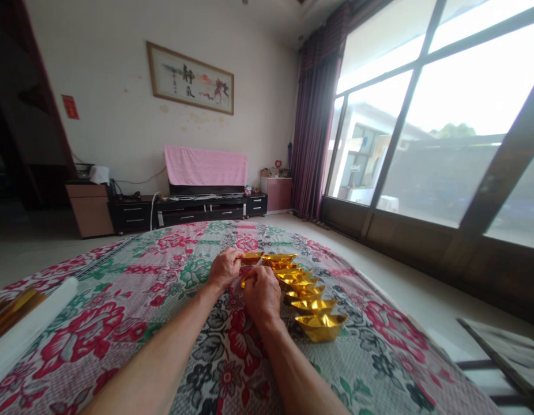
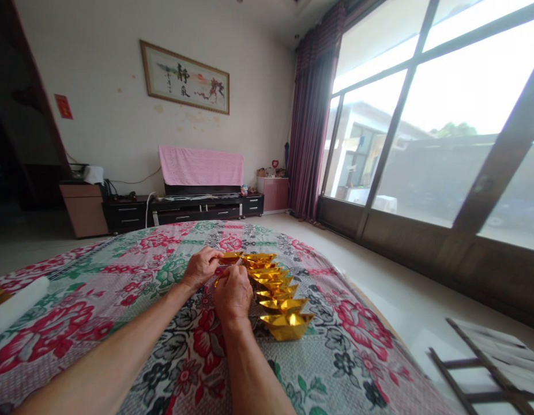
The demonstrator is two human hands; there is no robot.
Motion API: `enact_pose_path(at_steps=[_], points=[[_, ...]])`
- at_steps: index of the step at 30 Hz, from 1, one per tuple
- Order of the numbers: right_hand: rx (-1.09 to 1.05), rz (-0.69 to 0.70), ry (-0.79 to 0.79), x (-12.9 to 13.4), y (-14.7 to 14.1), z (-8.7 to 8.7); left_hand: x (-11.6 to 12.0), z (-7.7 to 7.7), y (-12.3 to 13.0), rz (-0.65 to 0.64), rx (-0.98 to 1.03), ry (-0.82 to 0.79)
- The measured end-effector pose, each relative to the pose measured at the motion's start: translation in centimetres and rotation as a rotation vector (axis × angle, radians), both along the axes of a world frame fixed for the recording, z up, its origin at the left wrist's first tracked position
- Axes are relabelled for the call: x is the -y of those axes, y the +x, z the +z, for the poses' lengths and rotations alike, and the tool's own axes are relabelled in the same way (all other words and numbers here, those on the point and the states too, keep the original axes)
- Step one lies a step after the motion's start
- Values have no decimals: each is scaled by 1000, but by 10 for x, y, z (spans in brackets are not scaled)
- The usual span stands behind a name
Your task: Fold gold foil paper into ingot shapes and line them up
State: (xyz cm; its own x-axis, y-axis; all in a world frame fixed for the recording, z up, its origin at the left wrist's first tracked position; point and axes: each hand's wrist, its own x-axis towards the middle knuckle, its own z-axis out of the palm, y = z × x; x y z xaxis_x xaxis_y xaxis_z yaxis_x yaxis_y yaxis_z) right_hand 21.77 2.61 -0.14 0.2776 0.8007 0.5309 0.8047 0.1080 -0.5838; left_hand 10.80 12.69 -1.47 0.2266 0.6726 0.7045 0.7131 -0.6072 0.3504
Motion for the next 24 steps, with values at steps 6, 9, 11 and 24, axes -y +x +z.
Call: enact_pose_path(at_steps=[6,9,11,24], points=[[3,5,-6,0,1,0,4,2,0,-16,-8,0],[5,2,-5,-1,1,0,4,3,1,-7,-12,-16],[4,0,-4,-1,0,0,4,2,1,1,-18,-22],[4,5,8,-1,0,-1,5,3,1,-5,-10,-14]])
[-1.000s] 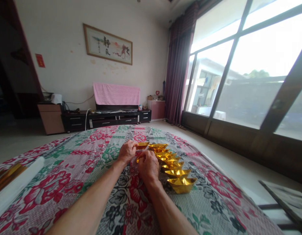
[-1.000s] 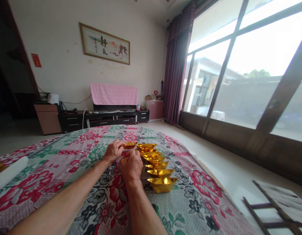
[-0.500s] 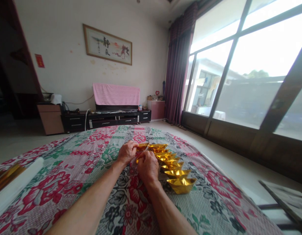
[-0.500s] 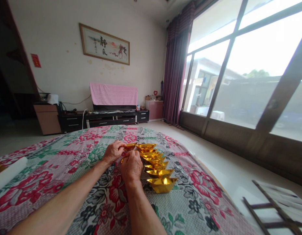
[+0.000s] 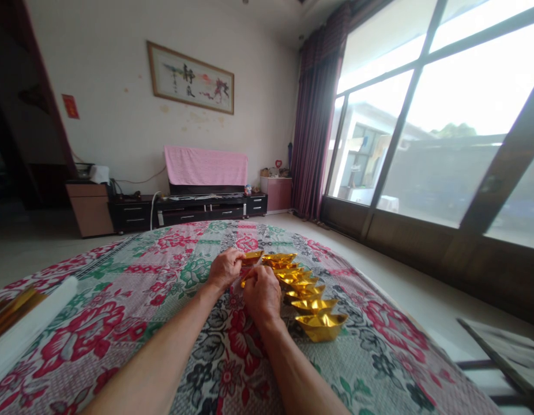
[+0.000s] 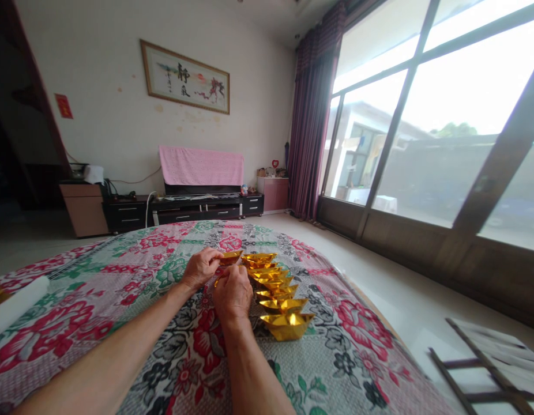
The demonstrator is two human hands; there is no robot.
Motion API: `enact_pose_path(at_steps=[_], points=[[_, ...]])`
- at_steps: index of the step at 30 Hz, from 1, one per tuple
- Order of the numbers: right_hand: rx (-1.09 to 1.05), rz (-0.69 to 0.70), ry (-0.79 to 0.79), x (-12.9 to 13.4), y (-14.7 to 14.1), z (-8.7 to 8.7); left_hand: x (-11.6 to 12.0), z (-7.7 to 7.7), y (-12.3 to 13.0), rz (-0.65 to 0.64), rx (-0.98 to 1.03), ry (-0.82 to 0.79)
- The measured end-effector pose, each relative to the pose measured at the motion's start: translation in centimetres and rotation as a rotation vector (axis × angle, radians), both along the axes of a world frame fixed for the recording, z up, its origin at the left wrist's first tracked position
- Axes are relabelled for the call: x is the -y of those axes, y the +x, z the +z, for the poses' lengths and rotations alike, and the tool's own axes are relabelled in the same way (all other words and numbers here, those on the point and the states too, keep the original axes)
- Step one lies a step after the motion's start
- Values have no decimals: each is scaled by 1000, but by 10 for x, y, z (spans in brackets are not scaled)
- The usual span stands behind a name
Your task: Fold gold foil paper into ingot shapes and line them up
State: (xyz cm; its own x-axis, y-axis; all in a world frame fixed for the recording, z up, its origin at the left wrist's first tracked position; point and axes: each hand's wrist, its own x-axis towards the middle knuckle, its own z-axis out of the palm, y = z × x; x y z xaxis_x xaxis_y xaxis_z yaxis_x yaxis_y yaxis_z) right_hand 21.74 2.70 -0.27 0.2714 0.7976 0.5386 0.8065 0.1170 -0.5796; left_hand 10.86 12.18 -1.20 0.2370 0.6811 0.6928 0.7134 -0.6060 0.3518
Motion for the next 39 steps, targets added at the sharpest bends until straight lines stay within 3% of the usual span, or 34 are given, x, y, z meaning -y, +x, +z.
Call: enact_pose_path(at_steps=[16,27,35,39], points=[[0,2,-18,1,0,3,3,2,1,-36,25,-17],[14,-3,-9,2,0,4,4,3,1,58,-54,-13],[-6,-15,10,1,0,4,5,8,-7,84,95,46],[-88,6,129,0,-1,3,10,15,-12,6,163,-9]])
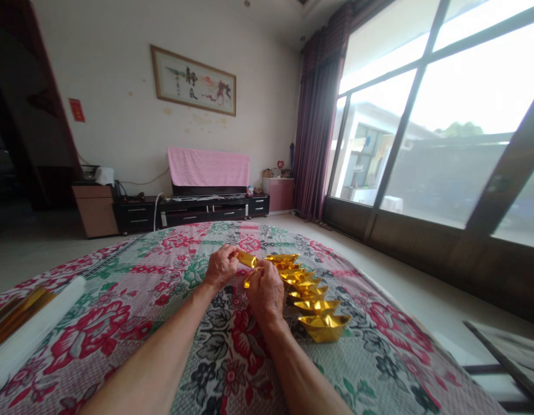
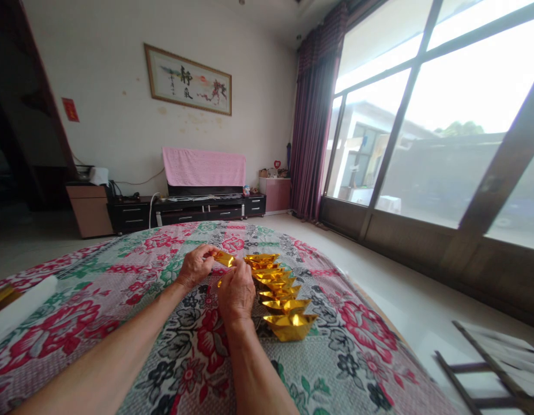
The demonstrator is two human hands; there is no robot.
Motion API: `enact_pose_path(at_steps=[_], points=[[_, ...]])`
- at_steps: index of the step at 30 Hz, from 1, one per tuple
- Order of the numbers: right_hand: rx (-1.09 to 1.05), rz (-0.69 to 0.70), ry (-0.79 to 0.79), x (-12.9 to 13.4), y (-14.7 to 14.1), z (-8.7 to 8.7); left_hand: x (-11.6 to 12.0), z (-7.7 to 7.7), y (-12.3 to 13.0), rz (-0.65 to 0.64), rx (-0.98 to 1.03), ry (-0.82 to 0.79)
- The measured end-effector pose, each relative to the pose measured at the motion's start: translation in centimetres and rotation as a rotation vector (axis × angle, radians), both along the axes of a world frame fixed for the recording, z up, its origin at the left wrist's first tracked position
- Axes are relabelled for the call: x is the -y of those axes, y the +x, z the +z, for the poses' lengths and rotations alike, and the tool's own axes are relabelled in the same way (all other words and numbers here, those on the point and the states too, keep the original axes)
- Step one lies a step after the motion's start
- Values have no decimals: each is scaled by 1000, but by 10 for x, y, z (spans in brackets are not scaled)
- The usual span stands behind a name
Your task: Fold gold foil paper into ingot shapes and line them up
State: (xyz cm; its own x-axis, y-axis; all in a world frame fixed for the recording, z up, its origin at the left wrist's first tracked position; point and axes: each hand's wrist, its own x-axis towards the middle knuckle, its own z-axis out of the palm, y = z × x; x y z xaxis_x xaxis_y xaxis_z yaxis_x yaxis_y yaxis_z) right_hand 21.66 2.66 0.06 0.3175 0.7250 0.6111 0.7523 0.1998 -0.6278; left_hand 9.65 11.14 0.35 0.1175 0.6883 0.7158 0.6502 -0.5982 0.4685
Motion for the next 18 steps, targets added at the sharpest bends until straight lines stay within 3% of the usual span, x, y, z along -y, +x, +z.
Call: enact_pose_path(at_steps=[8,14,18], points=[[-149,83,98,2,0,3,10,25,-5,-147,275,-183],[-248,243,192,8,-4,10,20,45,-10,-499,459,-523],[-281,308,165,8,-6,8,24,49,-13,-719,502,-719]])
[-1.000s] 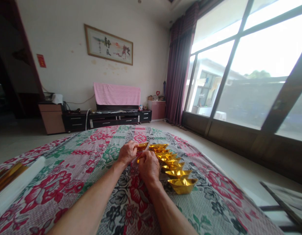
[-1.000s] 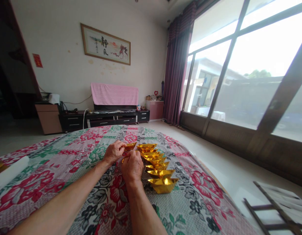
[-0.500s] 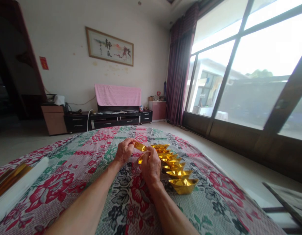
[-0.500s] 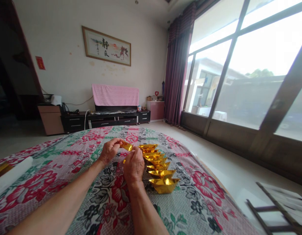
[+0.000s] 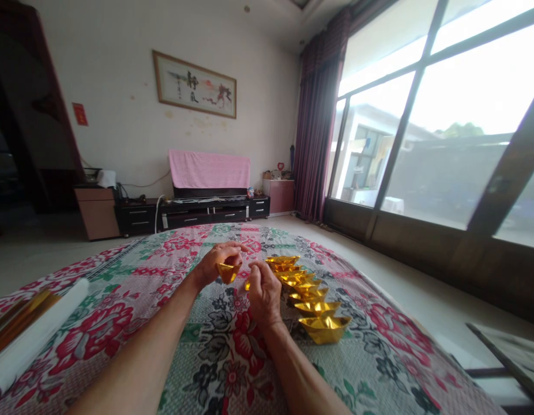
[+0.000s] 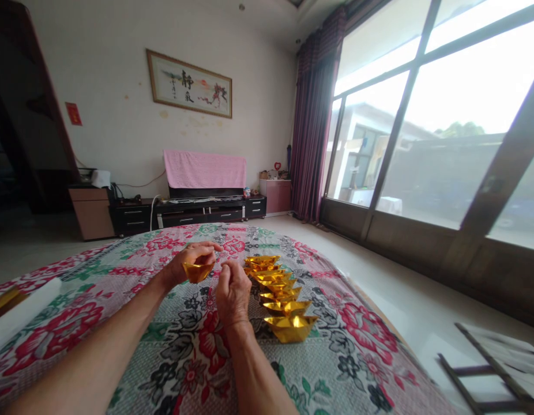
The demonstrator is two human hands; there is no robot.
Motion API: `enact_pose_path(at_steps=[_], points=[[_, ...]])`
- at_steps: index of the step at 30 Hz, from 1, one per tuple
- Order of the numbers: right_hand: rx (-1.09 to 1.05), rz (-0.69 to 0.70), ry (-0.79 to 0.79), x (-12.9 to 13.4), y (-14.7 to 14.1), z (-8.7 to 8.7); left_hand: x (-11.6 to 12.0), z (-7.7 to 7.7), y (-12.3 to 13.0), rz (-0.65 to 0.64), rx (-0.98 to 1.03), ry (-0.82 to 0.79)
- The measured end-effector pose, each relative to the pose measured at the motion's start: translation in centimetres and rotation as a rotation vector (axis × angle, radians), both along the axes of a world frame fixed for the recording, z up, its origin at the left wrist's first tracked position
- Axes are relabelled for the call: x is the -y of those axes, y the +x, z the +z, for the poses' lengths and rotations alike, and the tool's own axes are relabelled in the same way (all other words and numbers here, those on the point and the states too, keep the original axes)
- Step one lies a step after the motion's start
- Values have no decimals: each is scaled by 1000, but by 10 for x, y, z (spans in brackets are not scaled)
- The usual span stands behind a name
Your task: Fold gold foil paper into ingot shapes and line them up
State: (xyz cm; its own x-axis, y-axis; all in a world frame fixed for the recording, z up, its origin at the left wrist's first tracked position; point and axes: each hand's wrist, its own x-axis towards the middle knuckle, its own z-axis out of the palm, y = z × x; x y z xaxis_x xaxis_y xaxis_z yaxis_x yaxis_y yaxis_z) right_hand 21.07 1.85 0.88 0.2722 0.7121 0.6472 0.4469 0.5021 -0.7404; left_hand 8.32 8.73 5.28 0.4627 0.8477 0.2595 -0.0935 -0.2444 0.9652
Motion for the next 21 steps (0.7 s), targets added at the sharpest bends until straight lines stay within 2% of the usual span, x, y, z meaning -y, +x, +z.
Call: enact_pose_path(at_steps=[3,8,14,21], points=[[11,16,7,-1,0,-2,1,-1,-2,-72,20,-62],[72,61,84,0,-2,-2,2,-6,-4,-65,82,-153],[171,131,165,3,-4,0,-1,-10,-2,-183,183,-300],[220,152,163,2,-3,-3,-1,-12,-4,-285,146,-311]])
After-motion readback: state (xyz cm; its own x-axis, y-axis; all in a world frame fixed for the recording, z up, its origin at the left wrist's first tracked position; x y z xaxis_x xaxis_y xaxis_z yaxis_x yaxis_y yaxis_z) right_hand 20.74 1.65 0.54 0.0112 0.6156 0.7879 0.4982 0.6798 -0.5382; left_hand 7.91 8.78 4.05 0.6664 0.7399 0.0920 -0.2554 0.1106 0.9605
